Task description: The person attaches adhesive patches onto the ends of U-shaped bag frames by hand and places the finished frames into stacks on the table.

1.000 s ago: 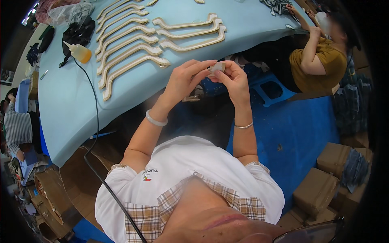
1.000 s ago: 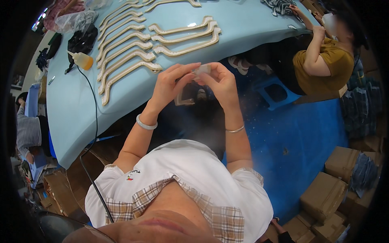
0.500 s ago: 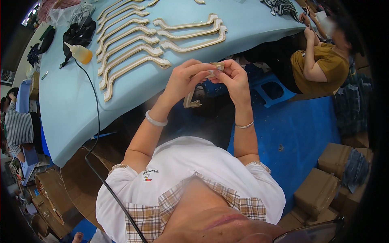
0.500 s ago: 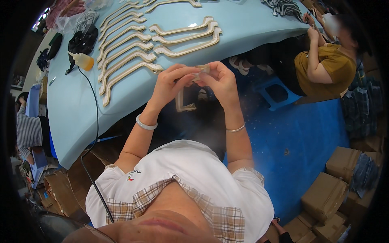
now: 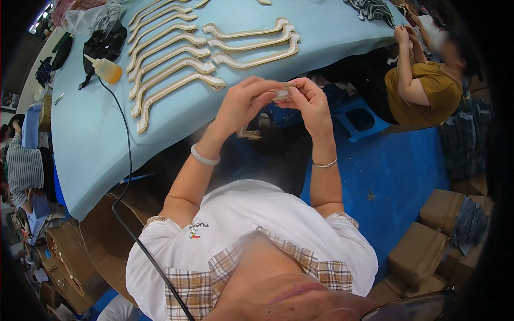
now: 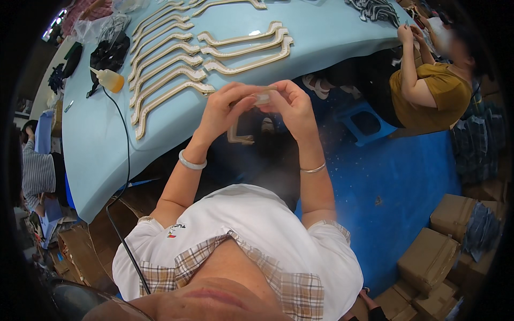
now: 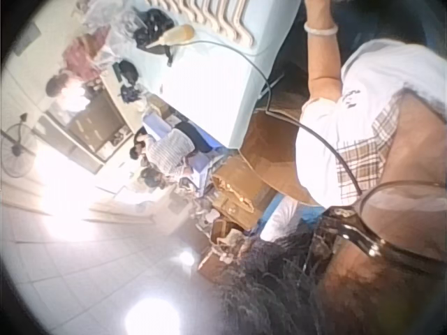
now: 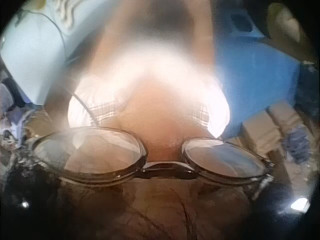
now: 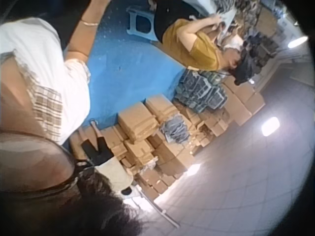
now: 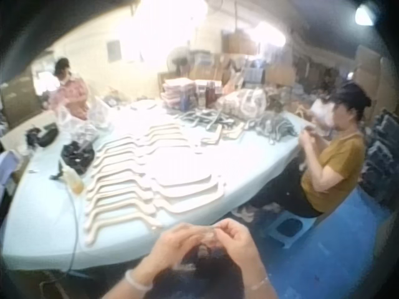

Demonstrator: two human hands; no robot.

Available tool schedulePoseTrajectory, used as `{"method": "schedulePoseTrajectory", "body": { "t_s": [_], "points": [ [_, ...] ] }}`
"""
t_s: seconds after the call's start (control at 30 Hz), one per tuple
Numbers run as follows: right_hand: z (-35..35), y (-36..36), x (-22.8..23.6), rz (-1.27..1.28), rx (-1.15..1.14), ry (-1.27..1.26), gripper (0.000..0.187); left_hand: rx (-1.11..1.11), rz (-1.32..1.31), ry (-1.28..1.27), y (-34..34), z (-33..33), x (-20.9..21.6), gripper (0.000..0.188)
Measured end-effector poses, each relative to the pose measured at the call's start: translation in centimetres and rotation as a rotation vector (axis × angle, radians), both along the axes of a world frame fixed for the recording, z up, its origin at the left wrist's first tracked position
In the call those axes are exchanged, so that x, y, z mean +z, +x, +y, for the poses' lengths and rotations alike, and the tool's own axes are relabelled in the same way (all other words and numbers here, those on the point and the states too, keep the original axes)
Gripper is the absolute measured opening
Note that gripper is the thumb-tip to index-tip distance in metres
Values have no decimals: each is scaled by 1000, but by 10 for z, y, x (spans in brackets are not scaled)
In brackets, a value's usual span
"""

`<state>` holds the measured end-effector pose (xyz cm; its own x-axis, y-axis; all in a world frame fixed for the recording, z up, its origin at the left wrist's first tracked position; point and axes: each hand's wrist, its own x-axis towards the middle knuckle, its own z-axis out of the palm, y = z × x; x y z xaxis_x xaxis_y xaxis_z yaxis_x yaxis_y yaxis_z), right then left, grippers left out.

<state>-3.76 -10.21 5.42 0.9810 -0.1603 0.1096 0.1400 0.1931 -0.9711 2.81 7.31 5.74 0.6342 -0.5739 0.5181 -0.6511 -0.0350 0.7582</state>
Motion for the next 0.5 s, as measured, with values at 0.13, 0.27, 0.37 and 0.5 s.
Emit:
{"method": "schedulePoseTrajectory", "body": {
  "t_s": [0.13,0.27,0.37,0.5],
  "points": [
    [7,0,2,-47,-104,-111,14,79,196,-107,-4,-11,-3,22],
    [15,-3,4,-66,-162,-170,15,95,271,-67,0,-16,-10,19],
    [14,-4,4,-61,-183,-194,13,47,347,-90,1,-16,-13,17],
    [4,-4,-2,-47,-117,-214,10,-28,426,-51,1,-14,-11,16]
  ]
}}
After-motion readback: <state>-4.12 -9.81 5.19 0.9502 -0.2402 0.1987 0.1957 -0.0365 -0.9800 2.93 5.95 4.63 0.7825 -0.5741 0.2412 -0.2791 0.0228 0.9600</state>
